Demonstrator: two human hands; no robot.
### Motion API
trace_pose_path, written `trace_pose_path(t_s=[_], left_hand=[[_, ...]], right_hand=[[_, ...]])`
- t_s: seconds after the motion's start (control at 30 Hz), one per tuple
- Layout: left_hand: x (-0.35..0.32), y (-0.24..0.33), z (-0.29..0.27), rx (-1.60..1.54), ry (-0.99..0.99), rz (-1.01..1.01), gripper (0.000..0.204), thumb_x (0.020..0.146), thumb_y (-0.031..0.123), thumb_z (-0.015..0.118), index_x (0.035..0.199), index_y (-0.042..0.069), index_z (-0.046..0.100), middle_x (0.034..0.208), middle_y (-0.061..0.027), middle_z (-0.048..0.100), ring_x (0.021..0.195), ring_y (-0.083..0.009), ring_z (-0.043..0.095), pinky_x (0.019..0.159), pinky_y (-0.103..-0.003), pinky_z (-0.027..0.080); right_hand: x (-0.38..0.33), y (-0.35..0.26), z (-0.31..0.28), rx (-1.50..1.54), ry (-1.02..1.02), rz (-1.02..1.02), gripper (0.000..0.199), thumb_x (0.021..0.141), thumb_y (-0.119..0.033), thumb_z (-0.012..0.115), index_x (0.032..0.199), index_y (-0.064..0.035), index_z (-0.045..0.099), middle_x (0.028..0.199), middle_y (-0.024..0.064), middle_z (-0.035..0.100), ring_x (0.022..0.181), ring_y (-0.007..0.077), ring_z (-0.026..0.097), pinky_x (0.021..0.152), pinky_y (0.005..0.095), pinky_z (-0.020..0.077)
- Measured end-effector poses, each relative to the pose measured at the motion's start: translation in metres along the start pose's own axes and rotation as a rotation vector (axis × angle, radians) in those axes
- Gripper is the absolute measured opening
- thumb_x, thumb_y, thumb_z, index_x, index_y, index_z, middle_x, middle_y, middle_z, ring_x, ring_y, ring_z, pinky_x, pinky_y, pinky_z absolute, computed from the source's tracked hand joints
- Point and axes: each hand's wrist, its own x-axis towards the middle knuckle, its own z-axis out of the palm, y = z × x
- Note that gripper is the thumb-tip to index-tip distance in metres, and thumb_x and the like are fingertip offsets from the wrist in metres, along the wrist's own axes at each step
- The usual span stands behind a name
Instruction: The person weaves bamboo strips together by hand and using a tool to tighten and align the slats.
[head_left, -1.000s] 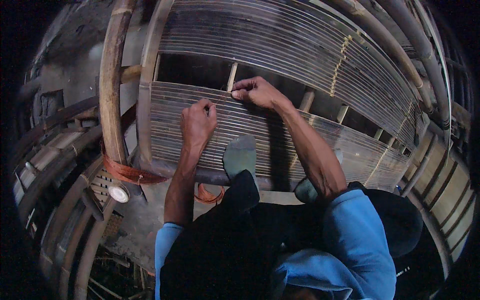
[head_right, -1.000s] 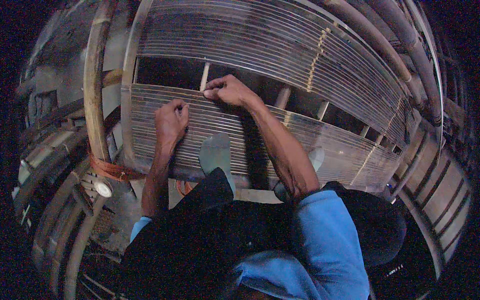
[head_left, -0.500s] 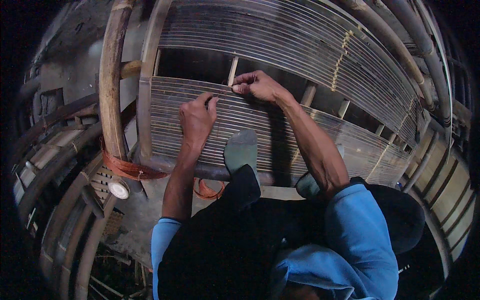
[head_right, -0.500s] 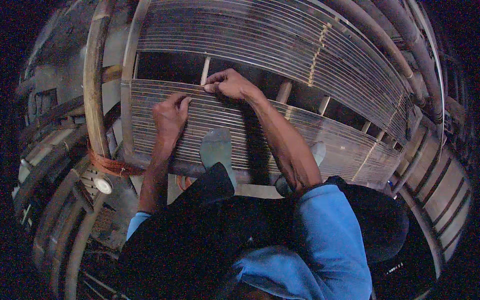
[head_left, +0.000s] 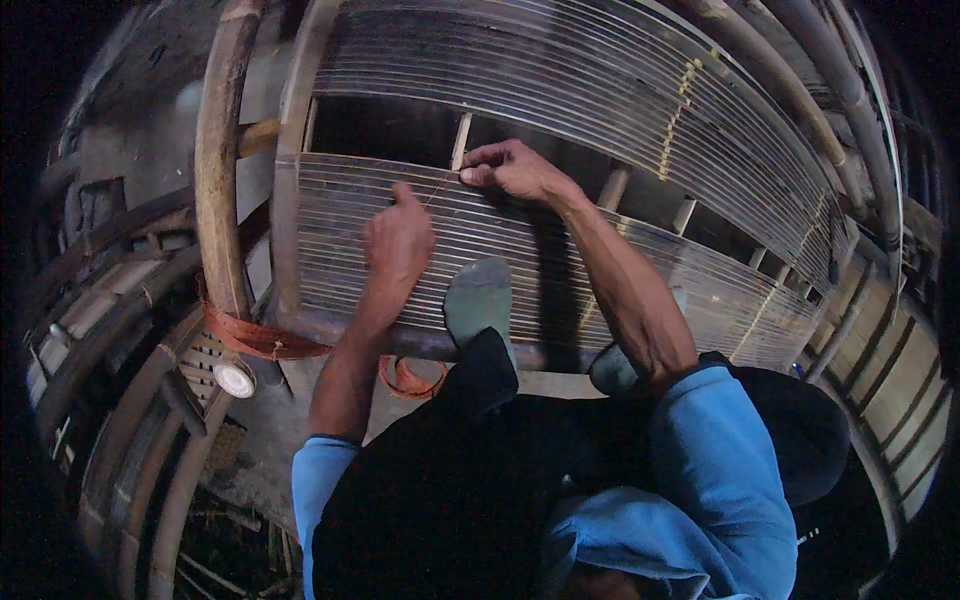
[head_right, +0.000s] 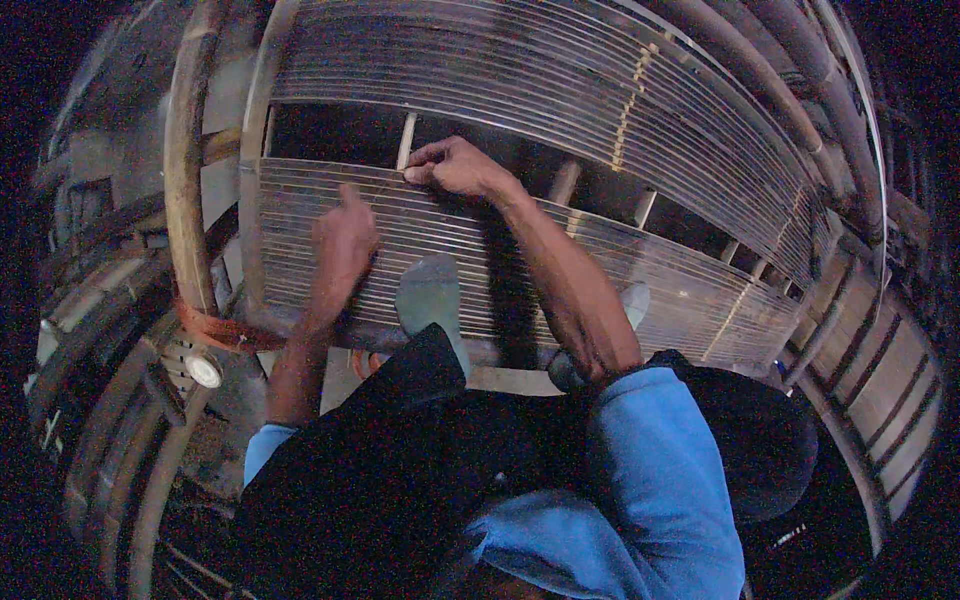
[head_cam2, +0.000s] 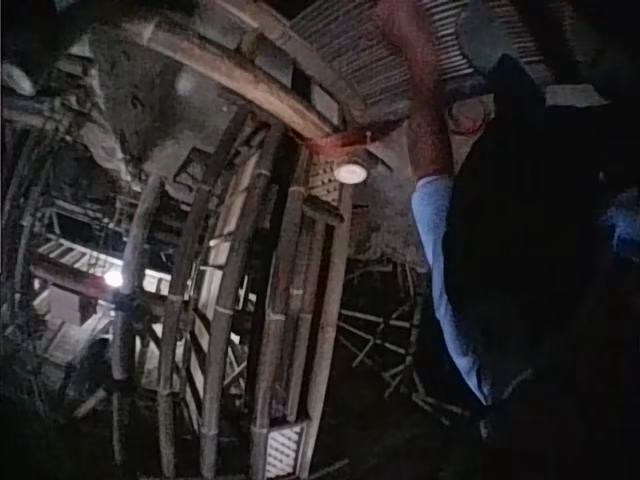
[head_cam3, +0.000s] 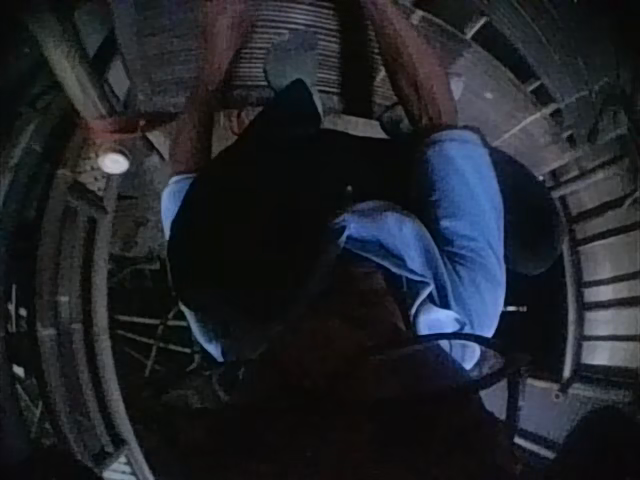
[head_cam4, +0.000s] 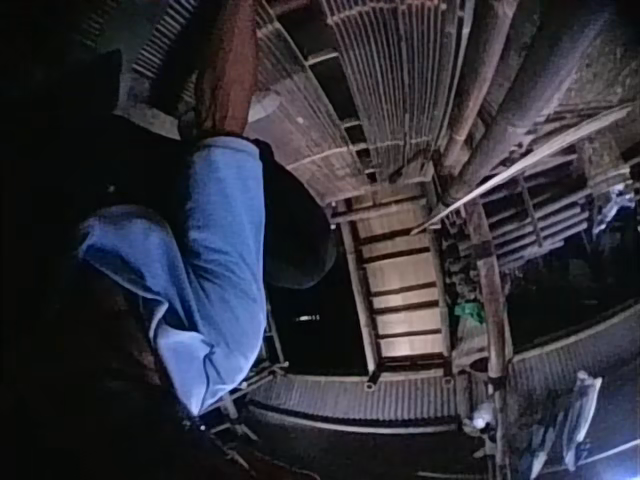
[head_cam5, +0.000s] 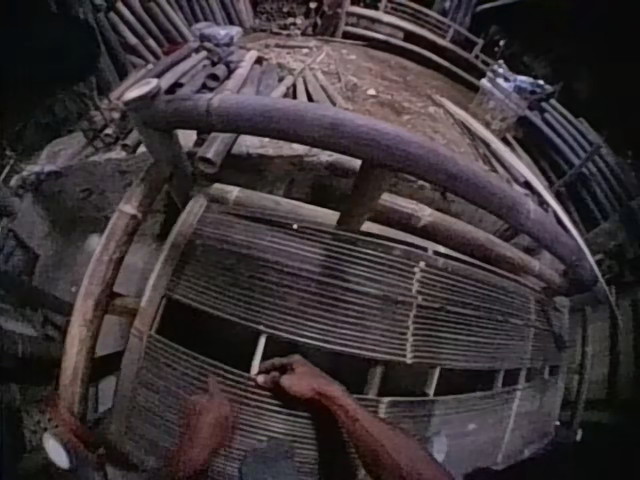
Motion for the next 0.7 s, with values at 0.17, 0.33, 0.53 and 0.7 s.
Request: trace_pose_path(t_s=[0.17, 0.33, 0.53, 0.7], left_hand=[[-0.023, -0.025, -0.041, -0.160, -0.136, 0.058, 0.027, 0.094, 0.012, 0.053, 0.110, -0.009, 0.048, 0.078, -0.0307, 0.068, 0.078, -0.0501, 0.068, 0.072, -0.058, 0.053], [-0.029, -0.031, -0.037, -0.203, 0.058, 0.226, 0.023, 0.095, 0.011, 0.049, 0.104, -0.010, 0.051, 0.071, -0.0269, 0.065, 0.071, -0.0504, 0.065, 0.072, -0.056, 0.051], [-0.023, -0.027, -0.053, -0.614, -0.030, -0.104, 0.020, 0.098, 0.016, 0.055, 0.105, -0.003, 0.054, 0.079, -0.0206, 0.065, 0.077, -0.0357, 0.066, 0.074, -0.046, 0.051], [-0.028, -0.051, -0.060, -0.861, -0.182, -0.015, 0.027, 0.101, 0.019, 0.057, 0.084, -0.003, 0.062, 0.090, -0.0122, 0.070, 0.088, -0.0188, 0.065, 0.083, -0.034, 0.049]], right_hand=[[0.002, 0.011, -0.010, 0.089, -0.052, -0.003, 0.033, 0.087, -0.029, 0.078, 0.111, -0.0060, 0.076, 0.099, 0.0061, 0.075, 0.093, 0.0174, 0.066, 0.090, 0.0350, 0.0506], [0.003, 0.008, -0.006, 0.036, -0.040, 0.032, 0.031, 0.089, -0.028, 0.077, 0.111, -0.0069, 0.076, 0.097, 0.0054, 0.075, 0.090, 0.0164, 0.065, 0.088, 0.0342, 0.0501], [-0.008, -0.007, -0.008, 0.001, -0.139, 0.071, 0.036, 0.093, -0.033, 0.072, 0.119, -0.0074, 0.074, 0.110, 0.0074, 0.075, 0.105, 0.0185, 0.064, 0.100, 0.0354, 0.0458], [-0.019, -0.016, 0.003, -0.050, 0.126, 0.045, 0.024, 0.087, -0.027, 0.078, 0.099, -0.0054, 0.079, 0.087, 0.0065, 0.076, 0.082, 0.0162, 0.066, 0.079, 0.0337, 0.0510]])
